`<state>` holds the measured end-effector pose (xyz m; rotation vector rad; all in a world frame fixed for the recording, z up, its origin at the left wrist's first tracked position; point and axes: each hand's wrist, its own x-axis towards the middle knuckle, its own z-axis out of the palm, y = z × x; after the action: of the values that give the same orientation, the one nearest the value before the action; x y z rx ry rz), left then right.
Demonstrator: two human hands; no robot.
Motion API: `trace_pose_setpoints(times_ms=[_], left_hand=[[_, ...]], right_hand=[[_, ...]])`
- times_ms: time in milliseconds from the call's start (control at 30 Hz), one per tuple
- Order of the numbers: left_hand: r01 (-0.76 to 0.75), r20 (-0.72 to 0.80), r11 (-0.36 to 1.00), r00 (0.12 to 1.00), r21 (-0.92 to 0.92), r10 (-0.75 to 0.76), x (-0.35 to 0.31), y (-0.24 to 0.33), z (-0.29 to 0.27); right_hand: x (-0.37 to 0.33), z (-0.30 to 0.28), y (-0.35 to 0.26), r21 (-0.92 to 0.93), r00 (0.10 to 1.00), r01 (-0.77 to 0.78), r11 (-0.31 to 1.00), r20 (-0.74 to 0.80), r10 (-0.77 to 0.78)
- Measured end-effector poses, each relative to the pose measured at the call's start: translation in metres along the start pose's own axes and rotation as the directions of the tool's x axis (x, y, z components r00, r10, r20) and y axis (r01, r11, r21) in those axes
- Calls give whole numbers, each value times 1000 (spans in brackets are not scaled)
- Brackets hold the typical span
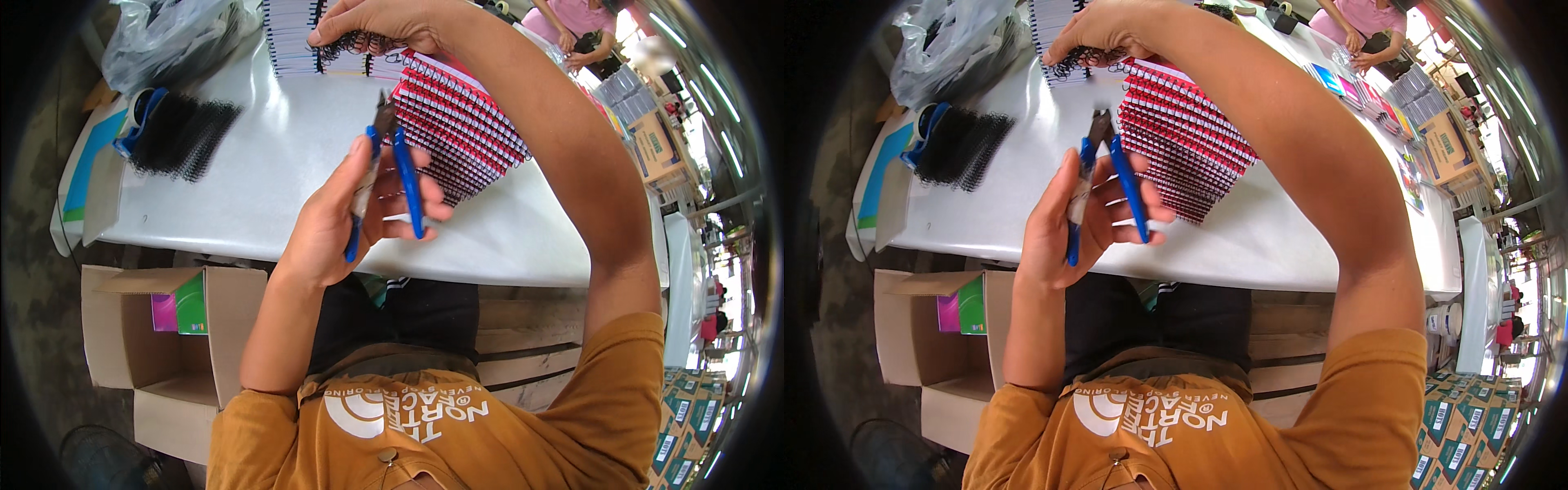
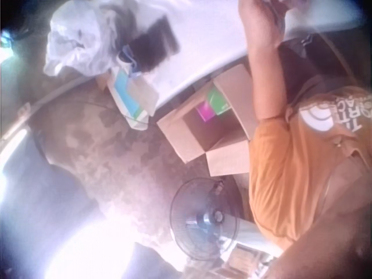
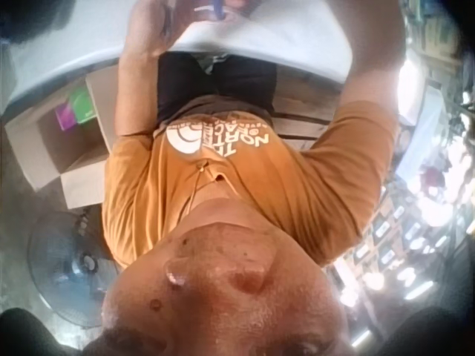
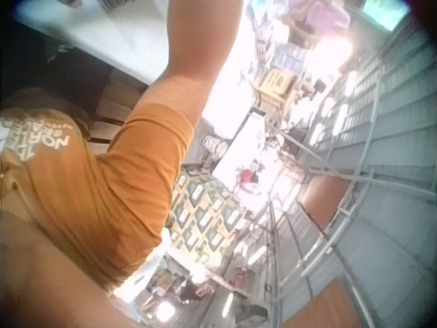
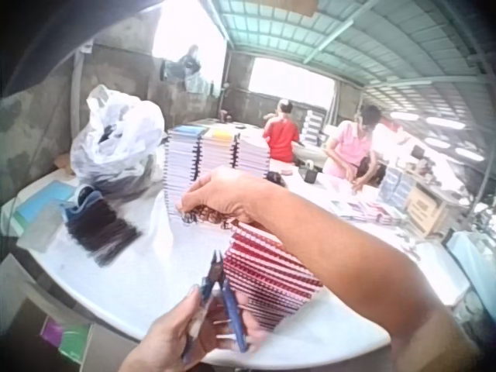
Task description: The person trims the excess plastic from the spiral bindings of a stack of notebooks using blue-handled snips.
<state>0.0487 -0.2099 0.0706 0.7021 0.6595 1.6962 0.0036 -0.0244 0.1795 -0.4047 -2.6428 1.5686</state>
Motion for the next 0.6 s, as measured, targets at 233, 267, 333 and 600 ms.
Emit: trace_pose_setpoints(times_ms=[233,267,333,600], left_hand=[[28,52,986,998,-164,-20,22,10,6],[32,59,985,998,-171,-23,23,10,7],[23,50,982,999,-190,-13,21,11,7],[7,-84,999,996,-43,-10,5,3,-3]], right_hand=[[11,12,6,-136,1000,23,990,-12,-25],[14,12,8,-133,998,13,991,-52,-20],[7,14,5,-130,999,43,991,-23,-47],[-5,15,-1,-50,957,177,983,241,-160]])
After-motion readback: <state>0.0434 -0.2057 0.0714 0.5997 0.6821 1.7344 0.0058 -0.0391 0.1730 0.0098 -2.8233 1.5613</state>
